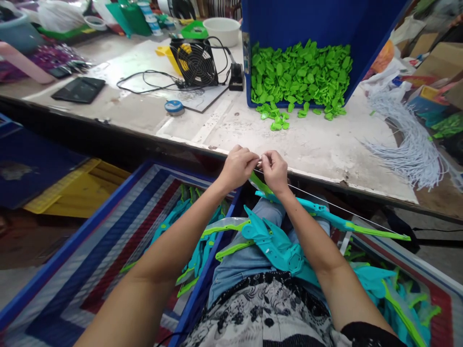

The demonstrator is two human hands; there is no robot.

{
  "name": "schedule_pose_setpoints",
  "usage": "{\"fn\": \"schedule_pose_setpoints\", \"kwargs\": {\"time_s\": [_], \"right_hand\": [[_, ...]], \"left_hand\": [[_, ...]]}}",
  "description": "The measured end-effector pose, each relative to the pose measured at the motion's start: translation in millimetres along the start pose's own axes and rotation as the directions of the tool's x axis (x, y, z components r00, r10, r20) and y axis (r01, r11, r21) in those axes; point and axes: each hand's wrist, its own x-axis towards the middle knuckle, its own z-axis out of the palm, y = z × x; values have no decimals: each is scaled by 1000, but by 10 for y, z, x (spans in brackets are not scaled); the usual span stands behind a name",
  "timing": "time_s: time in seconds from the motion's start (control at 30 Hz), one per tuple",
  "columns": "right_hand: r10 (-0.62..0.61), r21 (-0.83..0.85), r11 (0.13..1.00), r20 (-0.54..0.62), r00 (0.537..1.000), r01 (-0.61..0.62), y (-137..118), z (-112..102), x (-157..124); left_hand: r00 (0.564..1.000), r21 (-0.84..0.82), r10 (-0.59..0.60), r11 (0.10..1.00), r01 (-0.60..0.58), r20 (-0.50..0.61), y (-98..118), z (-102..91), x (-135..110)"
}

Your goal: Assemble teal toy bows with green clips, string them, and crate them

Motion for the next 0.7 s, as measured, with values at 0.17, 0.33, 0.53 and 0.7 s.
{"fn": "schedule_pose_setpoints", "kwargs": {"time_s": [0.17, 0.33, 0.53, 0.7], "right_hand": [[-195, -142, 973, -87, 977, 181, -117, -186, -60], [-409, -322, 856, 55, 911, 404, -55, -846, -665], [-41, -742, 628, 270, 962, 235, 651, -1467, -1297], [-3, -718, 640, 353, 936, 273, 782, -1574, -1223]], "left_hand": [[985, -187, -164, 970, 153, -45, -2, 44, 37], [940, -372, -330, 886, 277, -85, -40, 58, 61], [936, -373, -333, 888, 269, -116, -152, 116, 119], [949, -193, -235, 961, 195, -211, -202, 50, 70]]}}
